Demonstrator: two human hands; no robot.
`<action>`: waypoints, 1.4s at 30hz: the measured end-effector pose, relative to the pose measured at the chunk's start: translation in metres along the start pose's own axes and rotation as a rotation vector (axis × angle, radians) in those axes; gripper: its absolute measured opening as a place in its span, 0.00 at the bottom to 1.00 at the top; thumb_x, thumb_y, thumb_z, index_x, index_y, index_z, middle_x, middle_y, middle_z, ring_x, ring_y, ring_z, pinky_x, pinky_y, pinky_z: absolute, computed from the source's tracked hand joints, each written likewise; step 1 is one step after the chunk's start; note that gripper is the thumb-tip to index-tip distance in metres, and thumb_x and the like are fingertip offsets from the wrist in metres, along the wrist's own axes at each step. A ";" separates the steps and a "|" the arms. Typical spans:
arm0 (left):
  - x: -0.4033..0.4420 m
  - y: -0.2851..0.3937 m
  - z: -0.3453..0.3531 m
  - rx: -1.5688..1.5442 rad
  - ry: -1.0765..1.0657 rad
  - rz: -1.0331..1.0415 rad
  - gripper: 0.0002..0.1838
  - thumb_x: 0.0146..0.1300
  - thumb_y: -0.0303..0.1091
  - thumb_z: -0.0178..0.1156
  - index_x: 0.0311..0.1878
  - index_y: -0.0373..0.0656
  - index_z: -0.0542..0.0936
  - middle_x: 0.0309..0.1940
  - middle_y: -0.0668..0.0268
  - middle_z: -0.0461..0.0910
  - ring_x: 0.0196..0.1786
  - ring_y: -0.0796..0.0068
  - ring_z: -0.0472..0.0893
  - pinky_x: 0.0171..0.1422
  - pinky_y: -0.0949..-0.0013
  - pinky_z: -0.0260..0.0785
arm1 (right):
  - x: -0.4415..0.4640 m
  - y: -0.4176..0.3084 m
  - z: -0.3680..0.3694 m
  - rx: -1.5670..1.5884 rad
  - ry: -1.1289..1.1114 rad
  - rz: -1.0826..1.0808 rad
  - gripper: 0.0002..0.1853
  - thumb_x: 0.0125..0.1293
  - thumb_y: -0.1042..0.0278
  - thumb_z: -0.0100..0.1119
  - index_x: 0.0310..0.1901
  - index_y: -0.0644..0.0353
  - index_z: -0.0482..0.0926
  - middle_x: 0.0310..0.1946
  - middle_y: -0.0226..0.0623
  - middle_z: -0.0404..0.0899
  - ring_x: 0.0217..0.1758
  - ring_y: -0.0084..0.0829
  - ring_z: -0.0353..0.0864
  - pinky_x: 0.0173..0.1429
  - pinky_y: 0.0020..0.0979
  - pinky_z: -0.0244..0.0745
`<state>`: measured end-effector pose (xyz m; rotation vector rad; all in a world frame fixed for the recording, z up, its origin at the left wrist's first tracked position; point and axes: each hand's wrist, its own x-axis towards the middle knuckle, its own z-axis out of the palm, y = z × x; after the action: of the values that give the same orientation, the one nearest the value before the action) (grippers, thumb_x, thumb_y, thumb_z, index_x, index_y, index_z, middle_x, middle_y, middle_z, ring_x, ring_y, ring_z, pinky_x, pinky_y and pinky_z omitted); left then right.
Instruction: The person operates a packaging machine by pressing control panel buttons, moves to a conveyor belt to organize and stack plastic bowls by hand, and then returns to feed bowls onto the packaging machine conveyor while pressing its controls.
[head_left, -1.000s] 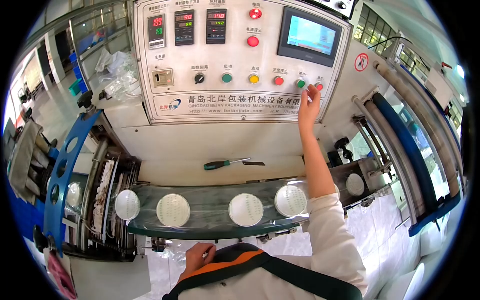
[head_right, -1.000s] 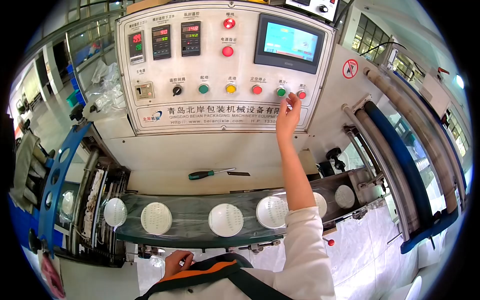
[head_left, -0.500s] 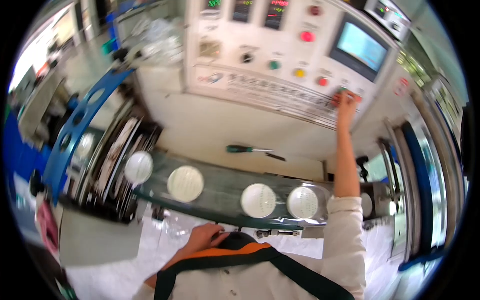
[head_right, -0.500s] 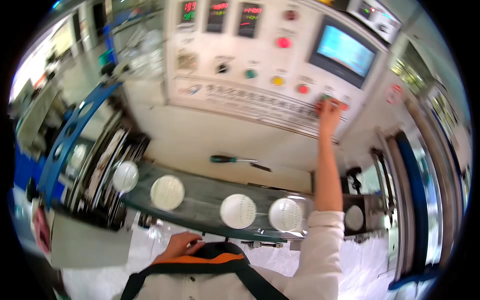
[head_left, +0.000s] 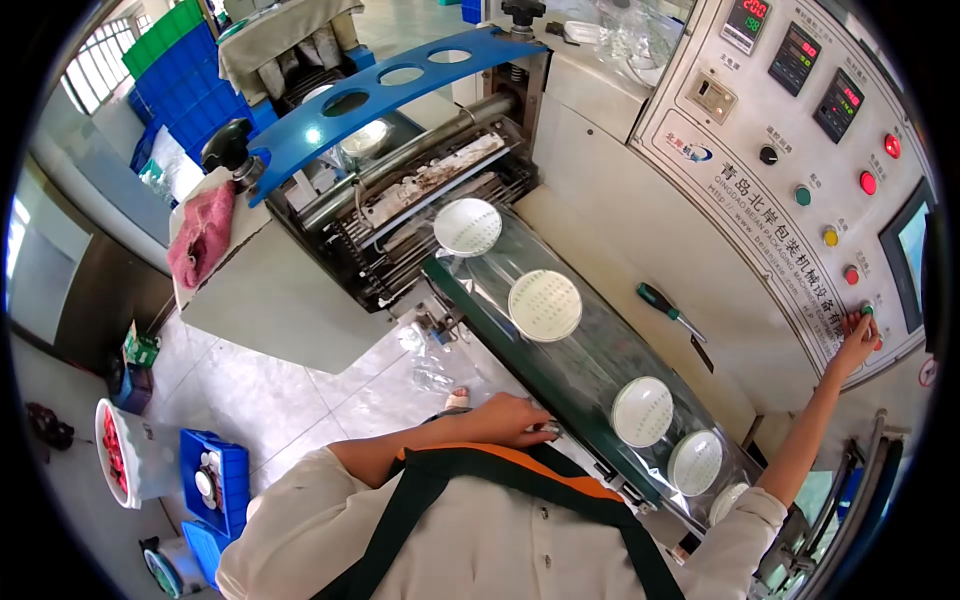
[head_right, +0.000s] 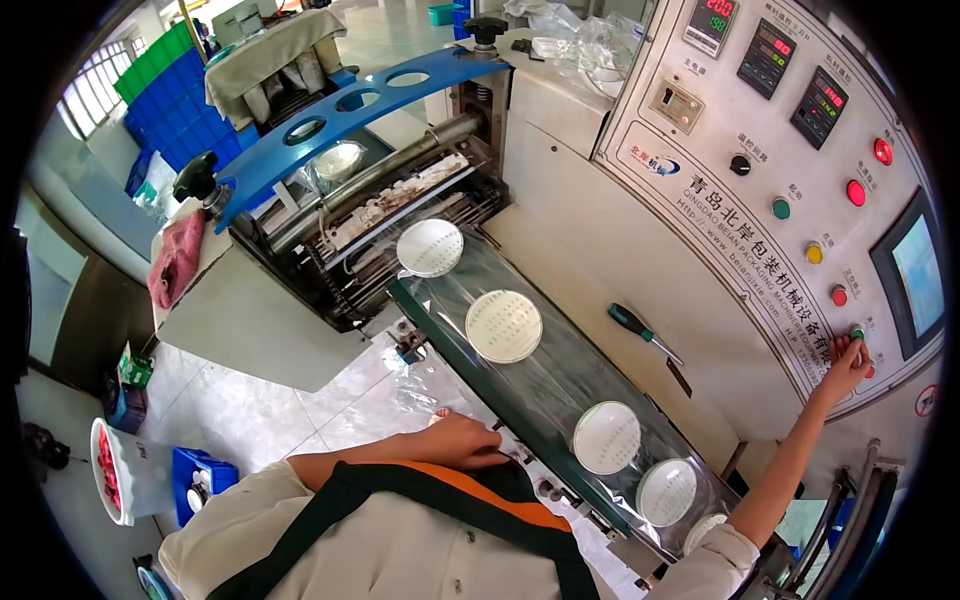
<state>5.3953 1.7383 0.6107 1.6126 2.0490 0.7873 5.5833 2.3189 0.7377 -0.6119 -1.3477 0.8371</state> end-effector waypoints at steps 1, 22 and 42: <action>-0.004 -0.002 -0.003 0.044 -0.073 -0.086 0.17 0.57 0.50 0.53 0.27 0.45 0.74 0.20 0.59 0.75 0.28 0.57 0.76 0.31 0.57 0.66 | 0.000 -0.001 -0.001 0.004 0.000 0.000 0.15 0.64 0.63 0.51 0.45 0.66 0.65 0.36 0.42 0.75 0.38 0.29 0.77 0.41 0.26 0.79; -0.145 -0.230 0.134 -0.098 -0.158 -1.012 0.20 0.50 0.45 0.53 0.27 0.34 0.79 0.22 0.55 0.79 0.25 0.62 0.81 0.27 0.62 0.76 | 0.005 0.001 -0.011 -0.020 -0.076 0.070 0.17 0.64 0.62 0.51 0.48 0.65 0.65 0.39 0.41 0.75 0.41 0.29 0.77 0.43 0.28 0.77; -0.122 -0.222 0.135 -0.580 -0.063 -1.267 0.15 0.51 0.40 0.52 0.29 0.36 0.78 0.20 0.61 0.79 0.21 0.70 0.78 0.22 0.67 0.74 | 0.015 0.005 -0.015 -0.179 -0.075 0.028 0.17 0.64 0.62 0.51 0.46 0.66 0.63 0.36 0.43 0.75 0.37 0.29 0.78 0.37 0.26 0.79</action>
<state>5.3473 1.6065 0.3601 -0.0792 1.9841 0.6660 5.5977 2.3348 0.7401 -0.7455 -1.4963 0.7734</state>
